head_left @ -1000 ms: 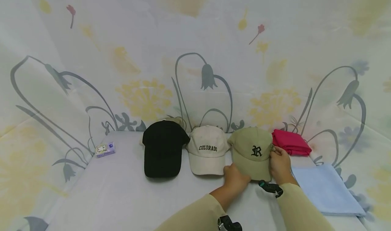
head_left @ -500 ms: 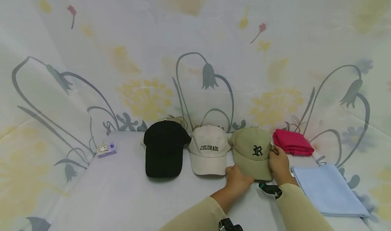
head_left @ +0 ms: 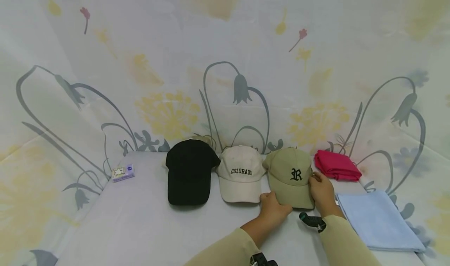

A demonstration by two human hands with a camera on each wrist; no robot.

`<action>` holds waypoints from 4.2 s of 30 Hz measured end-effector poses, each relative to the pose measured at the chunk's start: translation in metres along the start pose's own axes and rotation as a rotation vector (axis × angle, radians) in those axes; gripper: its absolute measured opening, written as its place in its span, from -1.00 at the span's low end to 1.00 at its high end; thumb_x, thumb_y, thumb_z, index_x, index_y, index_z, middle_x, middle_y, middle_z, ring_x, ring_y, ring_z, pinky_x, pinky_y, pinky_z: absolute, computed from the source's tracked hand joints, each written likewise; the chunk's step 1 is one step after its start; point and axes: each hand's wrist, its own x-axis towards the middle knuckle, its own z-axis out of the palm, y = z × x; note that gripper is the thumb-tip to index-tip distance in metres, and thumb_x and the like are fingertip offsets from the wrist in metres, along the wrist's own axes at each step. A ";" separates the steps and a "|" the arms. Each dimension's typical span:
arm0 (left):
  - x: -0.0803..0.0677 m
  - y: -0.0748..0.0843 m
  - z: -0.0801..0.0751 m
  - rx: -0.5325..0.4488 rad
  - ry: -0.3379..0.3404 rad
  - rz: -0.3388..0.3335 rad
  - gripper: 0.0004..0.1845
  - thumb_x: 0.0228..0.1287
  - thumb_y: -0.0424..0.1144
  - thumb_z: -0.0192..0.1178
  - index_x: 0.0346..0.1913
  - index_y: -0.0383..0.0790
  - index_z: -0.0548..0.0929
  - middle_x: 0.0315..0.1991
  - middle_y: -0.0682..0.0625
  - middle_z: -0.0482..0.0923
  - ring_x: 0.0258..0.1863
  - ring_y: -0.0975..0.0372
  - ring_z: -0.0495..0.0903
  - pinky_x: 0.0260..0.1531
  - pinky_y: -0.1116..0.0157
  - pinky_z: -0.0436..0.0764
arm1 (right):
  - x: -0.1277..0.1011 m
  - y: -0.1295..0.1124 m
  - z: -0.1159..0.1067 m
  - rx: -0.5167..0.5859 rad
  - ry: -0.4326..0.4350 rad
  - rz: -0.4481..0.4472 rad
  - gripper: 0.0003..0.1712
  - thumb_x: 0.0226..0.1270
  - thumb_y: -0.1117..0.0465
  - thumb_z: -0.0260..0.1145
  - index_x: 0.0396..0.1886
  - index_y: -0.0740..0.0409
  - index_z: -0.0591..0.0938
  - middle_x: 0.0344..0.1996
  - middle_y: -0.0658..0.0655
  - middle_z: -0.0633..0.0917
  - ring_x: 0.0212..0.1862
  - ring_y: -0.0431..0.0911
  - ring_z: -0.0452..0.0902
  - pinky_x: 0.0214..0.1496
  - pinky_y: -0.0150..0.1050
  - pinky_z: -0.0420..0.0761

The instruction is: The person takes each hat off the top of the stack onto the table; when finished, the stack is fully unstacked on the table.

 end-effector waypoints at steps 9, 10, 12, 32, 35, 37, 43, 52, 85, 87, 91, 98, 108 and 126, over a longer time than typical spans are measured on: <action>-0.008 -0.002 -0.011 0.015 -0.020 -0.004 -0.25 0.06 -0.27 0.40 0.36 -0.43 0.47 0.27 -0.28 0.38 0.28 -0.08 0.45 0.32 -0.04 0.51 | -0.018 -0.009 0.001 0.087 0.073 0.036 -0.32 0.66 0.10 -0.07 0.66 0.23 0.19 0.50 0.43 0.36 0.48 0.24 0.30 0.45 0.14 0.42; -0.010 -0.001 -0.013 0.018 -0.022 -0.001 -0.26 0.08 -0.25 0.41 0.37 -0.42 0.47 0.26 -0.28 0.40 0.29 -0.09 0.46 0.34 -0.05 0.50 | -0.020 -0.010 0.001 0.099 0.087 0.043 -0.32 0.65 0.11 -0.06 0.65 0.21 0.21 0.50 0.40 0.37 0.46 0.22 0.31 0.41 0.08 0.46; -0.013 -0.001 -0.016 0.025 -0.029 0.005 -0.26 0.10 -0.23 0.41 0.36 -0.42 0.48 0.25 -0.29 0.43 0.29 -0.10 0.48 0.34 -0.07 0.50 | -0.024 -0.012 0.001 0.116 0.124 0.043 -0.35 0.64 0.11 -0.03 0.63 0.20 0.27 0.46 0.37 0.41 0.41 0.16 0.36 0.29 -0.05 0.50; -0.057 -0.021 -0.074 -0.047 -0.126 -0.042 -0.64 0.24 -0.23 0.29 0.09 -0.23 0.58 -0.34 0.06 0.63 -0.40 0.25 0.62 -0.28 0.23 0.60 | -0.090 -0.035 0.051 0.267 0.130 -0.098 -0.56 0.59 0.24 0.11 0.37 0.21 0.50 0.08 0.02 0.54 0.02 -0.26 0.36 -0.08 -0.59 0.43; -0.063 -0.022 -0.084 -0.076 -0.107 -0.020 -0.65 0.28 -0.23 0.31 0.09 -0.22 0.60 -0.36 0.09 0.62 -0.44 0.30 0.62 -0.36 0.30 0.55 | -0.101 -0.039 0.063 0.283 0.094 -0.127 -0.57 0.57 0.29 0.10 0.36 0.23 0.51 0.08 0.07 0.54 -0.01 -0.23 0.36 -0.12 -0.58 0.43; -0.066 -0.023 -0.090 -0.088 -0.097 -0.007 -0.66 0.30 -0.22 0.31 0.10 -0.22 0.61 -0.36 0.11 0.61 -0.44 0.31 0.62 -0.39 0.33 0.53 | -0.107 -0.041 0.070 0.294 0.064 -0.140 -0.57 0.56 0.33 0.09 0.36 0.25 0.50 0.09 0.10 0.53 -0.02 -0.22 0.37 -0.13 -0.58 0.44; -0.073 -0.029 -0.111 -0.089 -0.089 0.005 -0.68 0.36 -0.19 0.30 0.10 -0.21 0.61 -0.32 0.11 0.60 -0.40 0.32 0.61 -0.37 0.32 0.51 | -0.117 -0.042 0.084 0.346 -0.015 -0.145 -0.57 0.56 0.35 0.14 0.36 0.31 0.46 0.11 0.15 0.53 0.00 -0.21 0.44 -0.07 -0.61 0.54; -0.077 -0.041 -0.139 -0.096 -0.020 0.016 -0.65 0.38 -0.18 0.30 0.14 -0.24 0.59 -0.30 0.10 0.61 -0.42 0.31 0.61 -0.41 0.32 0.53 | -0.128 -0.044 0.098 0.324 -0.104 -0.172 -0.55 0.60 0.36 0.11 0.40 0.32 0.41 0.19 0.23 0.53 0.04 -0.22 0.51 0.03 -0.60 0.59; -0.073 -0.070 -0.270 -0.195 0.377 -0.066 -0.69 0.52 -0.24 0.15 0.14 -0.40 0.58 -0.10 -0.22 0.65 -0.32 0.22 0.66 -0.27 0.35 0.72 | -0.156 -0.094 0.174 0.294 -0.217 -0.212 -0.60 0.52 0.35 0.18 0.29 0.29 0.55 0.14 0.29 0.61 0.07 -0.05 0.51 -0.03 -0.54 0.55; -0.072 -0.074 -0.276 -0.191 0.393 -0.066 -0.68 0.52 -0.24 0.16 0.15 -0.41 0.58 -0.11 -0.23 0.64 -0.33 0.22 0.66 -0.29 0.37 0.72 | -0.155 -0.096 0.177 0.262 -0.211 -0.230 -0.61 0.52 0.34 0.19 0.28 0.27 0.56 0.14 0.28 0.62 0.09 -0.03 0.52 -0.02 -0.51 0.54; -0.069 -0.083 -0.290 -0.186 0.427 -0.077 -0.66 0.53 -0.23 0.14 0.17 -0.42 0.56 -0.10 -0.25 0.64 -0.37 0.24 0.67 -0.32 0.38 0.73 | -0.154 -0.102 0.184 0.221 -0.239 -0.247 -0.62 0.52 0.31 0.19 0.27 0.21 0.58 0.16 0.25 0.63 0.12 0.01 0.54 -0.01 -0.41 0.56; -0.066 -0.097 -0.307 -0.270 0.464 -0.143 -0.63 0.55 -0.23 0.09 0.21 -0.45 0.53 -0.04 -0.28 0.62 -0.39 0.27 0.70 -0.35 0.39 0.73 | -0.153 -0.109 0.194 0.245 -0.286 -0.196 -0.61 0.53 0.31 0.17 0.29 0.25 0.55 0.19 0.26 0.60 0.19 0.07 0.54 0.06 -0.29 0.59; -0.055 -0.110 -0.319 -0.417 0.415 -0.174 -0.59 0.59 -0.23 0.04 0.28 -0.48 0.44 0.16 -0.37 0.47 -0.28 0.21 0.75 -0.25 0.36 0.77 | -0.144 -0.116 0.216 0.209 -0.271 -0.224 -0.58 0.52 0.31 0.20 0.31 0.28 0.56 0.20 0.31 0.64 0.22 0.14 0.56 0.13 -0.15 0.59; -0.049 -0.112 -0.324 -0.417 0.299 -0.157 -0.55 0.58 -0.28 0.08 0.35 -0.51 0.40 0.20 -0.39 0.44 -0.24 0.15 0.70 -0.14 0.26 0.79 | -0.130 -0.122 0.243 0.267 -0.269 -0.172 -0.46 0.55 0.24 0.21 0.47 0.20 0.46 0.34 0.31 0.57 0.37 0.17 0.49 0.36 0.06 0.56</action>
